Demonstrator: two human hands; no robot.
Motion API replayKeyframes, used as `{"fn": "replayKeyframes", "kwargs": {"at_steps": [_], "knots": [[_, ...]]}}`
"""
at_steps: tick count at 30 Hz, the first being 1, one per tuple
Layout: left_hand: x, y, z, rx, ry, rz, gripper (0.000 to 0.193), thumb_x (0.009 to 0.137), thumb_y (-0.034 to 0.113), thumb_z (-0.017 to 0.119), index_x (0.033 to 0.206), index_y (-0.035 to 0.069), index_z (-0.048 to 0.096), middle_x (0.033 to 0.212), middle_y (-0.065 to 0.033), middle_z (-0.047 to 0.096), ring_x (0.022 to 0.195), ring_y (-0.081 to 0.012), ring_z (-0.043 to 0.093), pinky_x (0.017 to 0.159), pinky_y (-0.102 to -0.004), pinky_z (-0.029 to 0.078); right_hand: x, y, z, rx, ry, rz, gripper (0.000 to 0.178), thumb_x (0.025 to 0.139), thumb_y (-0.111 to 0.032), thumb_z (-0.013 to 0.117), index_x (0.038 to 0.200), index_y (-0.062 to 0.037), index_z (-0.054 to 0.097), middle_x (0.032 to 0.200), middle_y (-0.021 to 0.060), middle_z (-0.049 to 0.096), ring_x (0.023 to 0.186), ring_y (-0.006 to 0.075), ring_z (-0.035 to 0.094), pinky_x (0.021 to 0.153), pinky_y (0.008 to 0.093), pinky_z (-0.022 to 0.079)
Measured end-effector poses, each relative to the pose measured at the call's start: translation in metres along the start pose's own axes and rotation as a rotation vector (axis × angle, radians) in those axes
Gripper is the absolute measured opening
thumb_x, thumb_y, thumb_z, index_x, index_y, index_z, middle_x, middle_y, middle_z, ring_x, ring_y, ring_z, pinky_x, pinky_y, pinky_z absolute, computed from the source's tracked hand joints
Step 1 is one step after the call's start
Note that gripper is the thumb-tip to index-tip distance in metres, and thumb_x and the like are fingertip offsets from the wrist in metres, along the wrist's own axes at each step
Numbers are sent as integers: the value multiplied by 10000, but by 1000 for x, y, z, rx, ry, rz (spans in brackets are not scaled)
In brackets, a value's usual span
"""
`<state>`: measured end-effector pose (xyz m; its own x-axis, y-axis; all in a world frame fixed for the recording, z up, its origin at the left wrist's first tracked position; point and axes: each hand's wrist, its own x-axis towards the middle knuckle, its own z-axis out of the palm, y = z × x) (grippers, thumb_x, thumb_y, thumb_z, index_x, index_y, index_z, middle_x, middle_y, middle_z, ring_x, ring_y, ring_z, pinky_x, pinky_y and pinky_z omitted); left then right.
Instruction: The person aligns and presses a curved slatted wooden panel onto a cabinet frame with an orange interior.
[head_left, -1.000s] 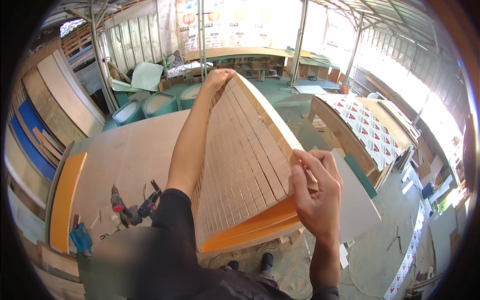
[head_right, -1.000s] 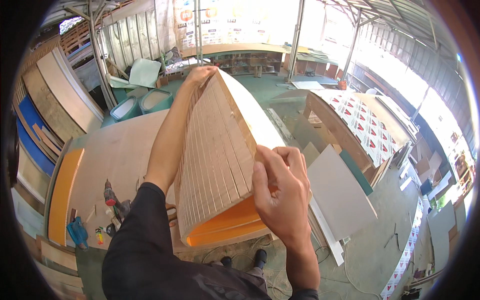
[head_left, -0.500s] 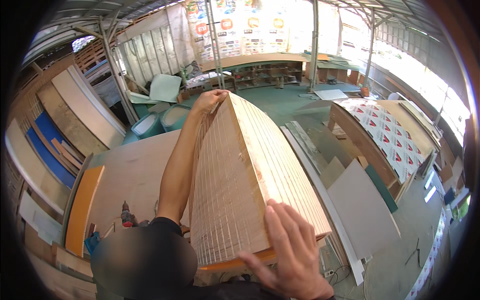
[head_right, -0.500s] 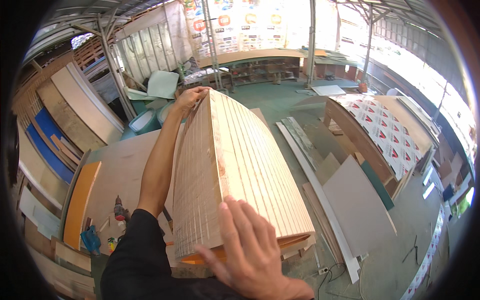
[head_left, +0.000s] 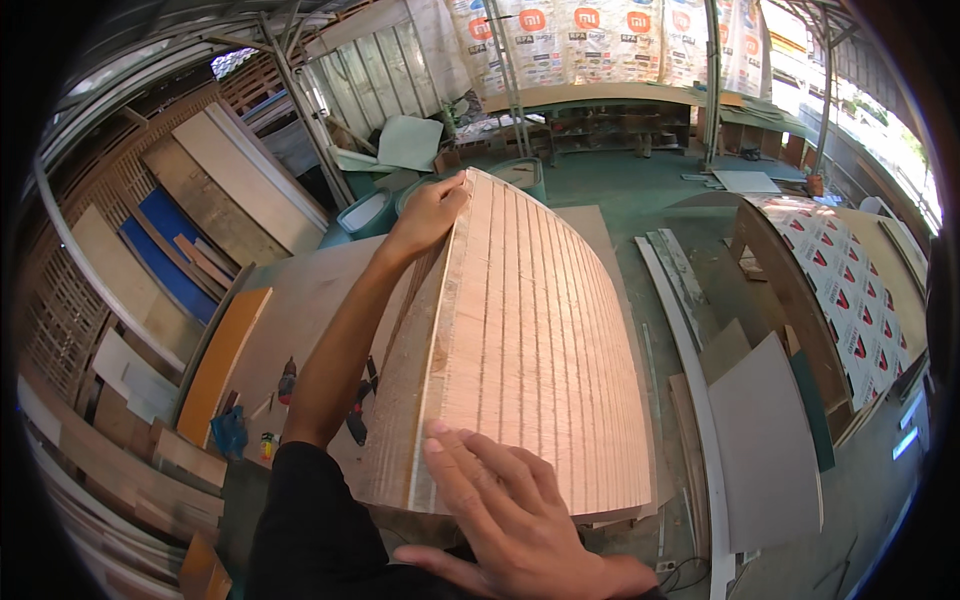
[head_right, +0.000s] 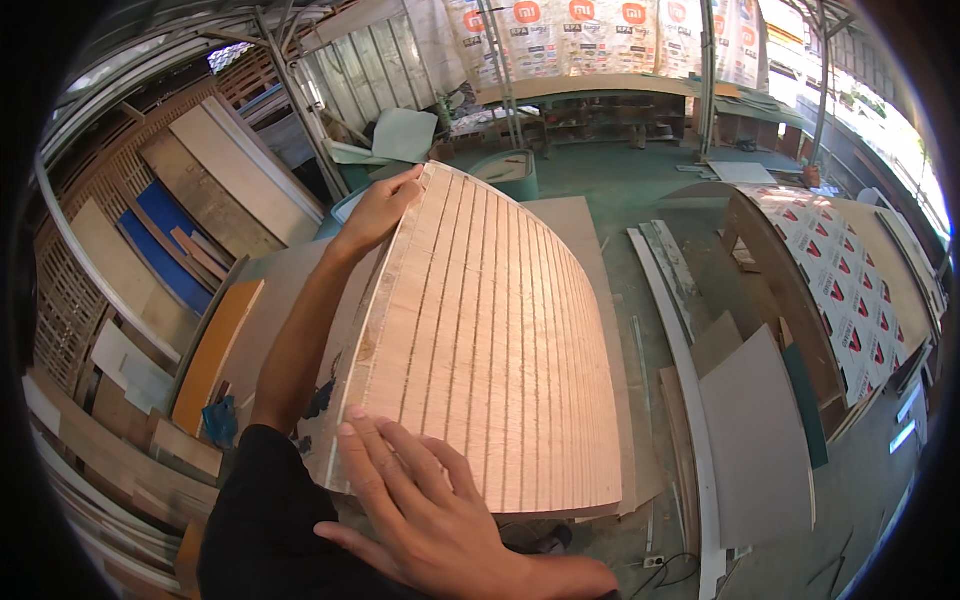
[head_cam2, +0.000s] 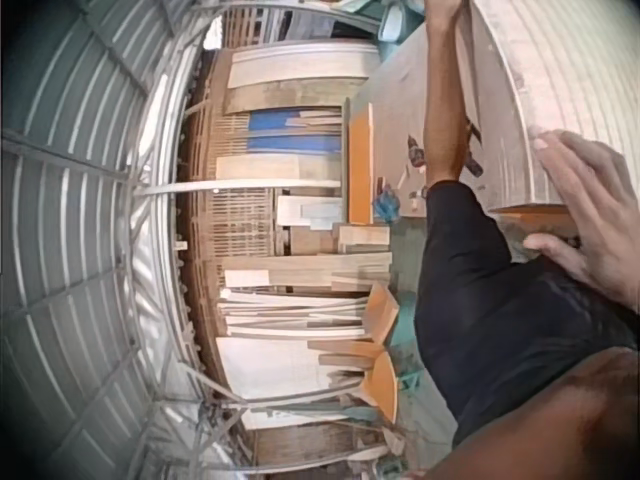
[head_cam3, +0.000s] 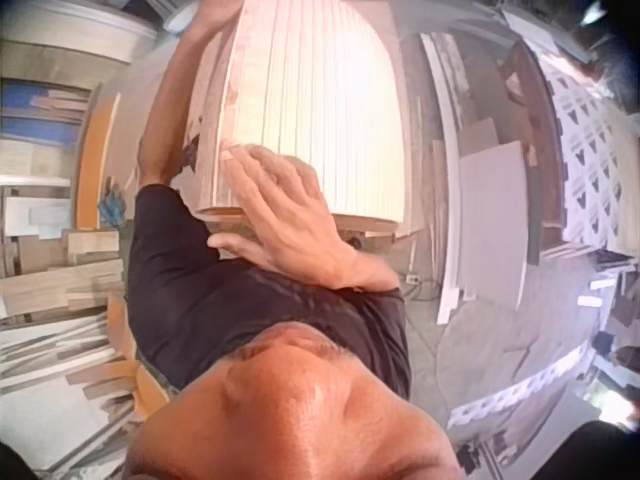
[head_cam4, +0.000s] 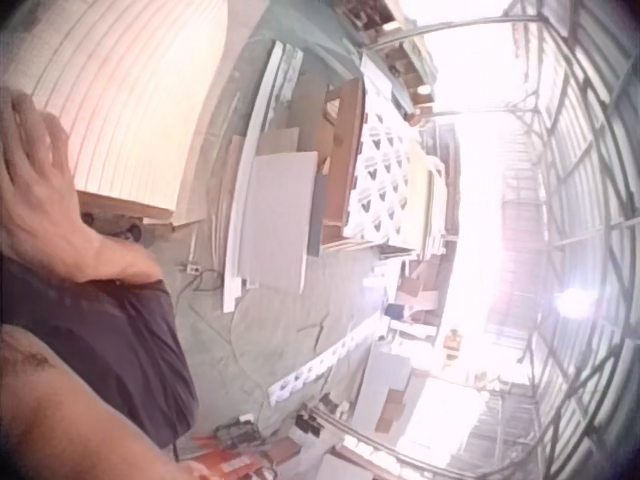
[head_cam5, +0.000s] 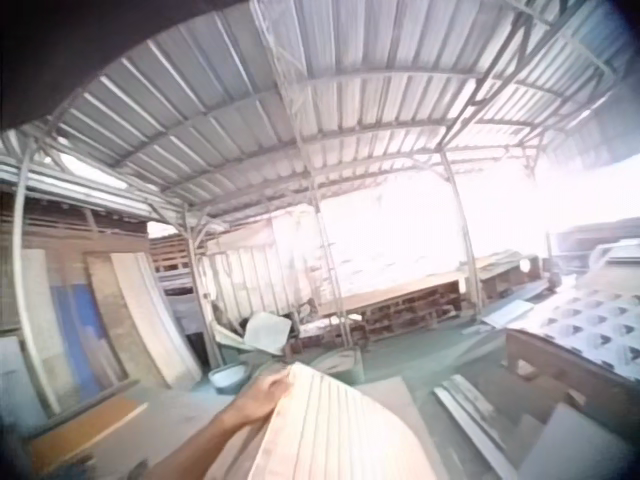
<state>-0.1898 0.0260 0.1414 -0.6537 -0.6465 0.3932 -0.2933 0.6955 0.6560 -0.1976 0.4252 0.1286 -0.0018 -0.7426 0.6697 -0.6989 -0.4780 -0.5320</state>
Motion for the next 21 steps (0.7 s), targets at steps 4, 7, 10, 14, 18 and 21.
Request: {"fn": "replayKeyframes", "kwargs": {"at_steps": [4,7,10,14,18,21], "knots": [[4,10,-3,-75,-89,13,595,946,323,552,1402,-46,455,1228,-151,637,1073,-158,583,956,-272,417,-11,20,-8,89,-72,-65,796,827,-405,686,1441,-2,379,1470,152,418,1347,306,403,1077,444,328],[3,19,-9,-77,-169,-69,633,956,295,544,1449,-61,370,1390,-159,525,1250,-199,506,1046,-278,364,-19,29,-16,91,-177,-88,767,822,-349,676,1469,-68,372,1518,117,370,1407,266,344,1112,443,293],[0,19,-12,-114,-208,-86,681,974,301,523,1496,-52,264,1507,-144,380,1371,-197,377,1116,-284,282,-23,41,-21,94,-215,-143,777,816,-339,675,1484,-102,358,1528,106,359,1409,268,339,1116,434,291],[-2,21,-7,-213,-243,-128,708,995,325,493,1533,-13,181,1552,-121,302,1396,-187,325,1132,-292,251,-25,55,-12,70,-159,-215,746,830,-323,676,1478,-111,372,1526,96,364,1382,277,366,1106,416,303],[-2,29,-8,-168,-252,-159,750,974,340,501,1531,-32,164,1563,-150,282,1436,-205,266,1146,-284,213,-28,58,0,77,-148,-236,674,871,-353,636,1467,-140,403,1545,39,339,1336,294,411,1043,393,376],[-2,25,-14,-26,-257,-121,766,971,346,511,1534,-28,150,1575,-153,257,1433,-205,269,1143,-279,212,-28,56,0,54,-160,-220,719,851,-405,666,1484,-207,389,1552,-4,342,1364,283,386,1047,396,362]]}}
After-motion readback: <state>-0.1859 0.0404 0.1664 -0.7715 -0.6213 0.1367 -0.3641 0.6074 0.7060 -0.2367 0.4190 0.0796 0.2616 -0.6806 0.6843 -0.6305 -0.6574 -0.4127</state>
